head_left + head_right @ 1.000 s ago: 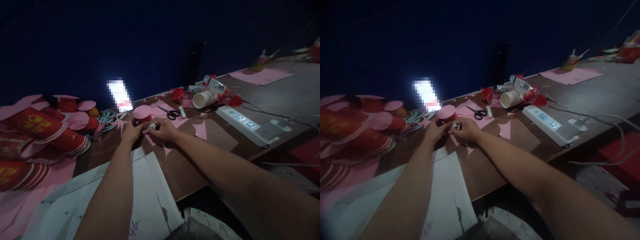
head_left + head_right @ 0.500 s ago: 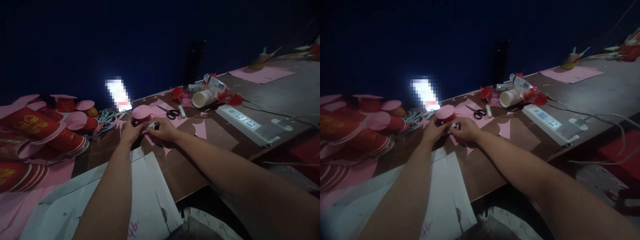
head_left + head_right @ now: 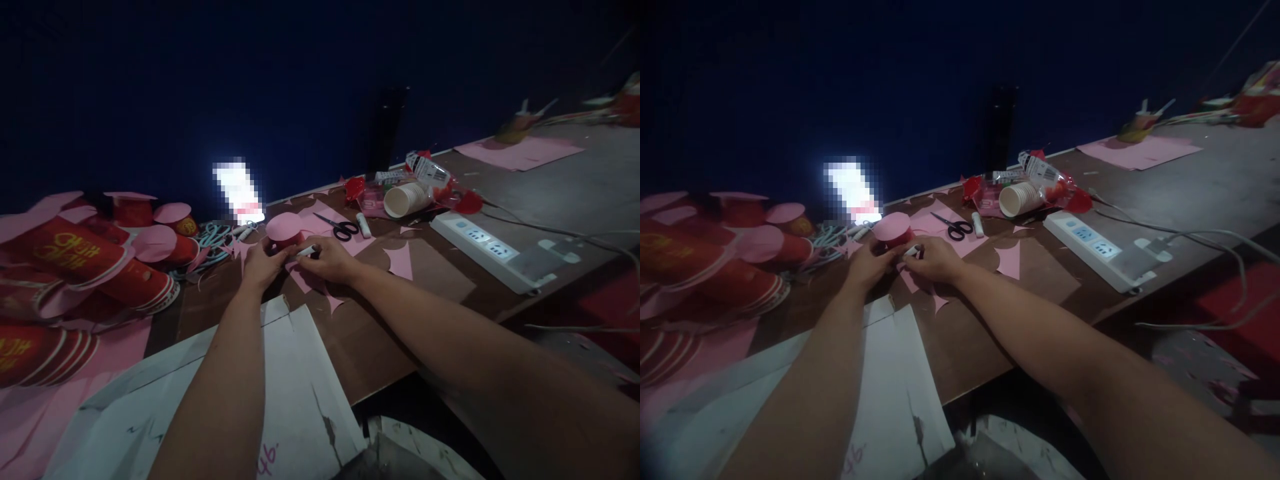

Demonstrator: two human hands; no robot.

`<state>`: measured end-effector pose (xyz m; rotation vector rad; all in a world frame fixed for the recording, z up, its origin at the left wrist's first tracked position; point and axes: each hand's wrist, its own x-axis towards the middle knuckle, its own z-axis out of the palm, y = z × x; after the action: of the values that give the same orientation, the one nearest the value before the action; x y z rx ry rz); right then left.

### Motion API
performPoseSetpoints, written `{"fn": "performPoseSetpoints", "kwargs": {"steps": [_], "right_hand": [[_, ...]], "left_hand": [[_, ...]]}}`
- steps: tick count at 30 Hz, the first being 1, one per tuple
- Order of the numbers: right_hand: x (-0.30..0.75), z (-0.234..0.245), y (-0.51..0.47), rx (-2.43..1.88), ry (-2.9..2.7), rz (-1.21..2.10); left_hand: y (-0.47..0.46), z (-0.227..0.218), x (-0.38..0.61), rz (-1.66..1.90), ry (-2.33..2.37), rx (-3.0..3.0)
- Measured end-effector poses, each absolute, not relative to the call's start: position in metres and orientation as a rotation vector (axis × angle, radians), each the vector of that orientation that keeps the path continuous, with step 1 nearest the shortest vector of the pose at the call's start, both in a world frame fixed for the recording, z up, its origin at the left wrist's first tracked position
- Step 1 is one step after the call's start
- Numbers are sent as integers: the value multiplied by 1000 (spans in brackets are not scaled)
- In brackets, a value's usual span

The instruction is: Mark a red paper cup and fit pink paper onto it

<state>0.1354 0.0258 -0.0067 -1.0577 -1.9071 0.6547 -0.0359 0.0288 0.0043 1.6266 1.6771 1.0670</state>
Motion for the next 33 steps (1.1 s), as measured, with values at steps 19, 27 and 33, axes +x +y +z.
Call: {"fn": "performPoseSetpoints", "kwargs": {"steps": [19,27,33], "right_hand": [[149,1,38,-1195,-1785,836],[152,1,45,-1324,-1679,829],[158,0,53,-1443,-1659,740]], "left_hand": [[29,2,-38,1079,1635,1590],[30,1,-38,1087,1627,1568],[29,3,-38,1064,1641,1562]]}}
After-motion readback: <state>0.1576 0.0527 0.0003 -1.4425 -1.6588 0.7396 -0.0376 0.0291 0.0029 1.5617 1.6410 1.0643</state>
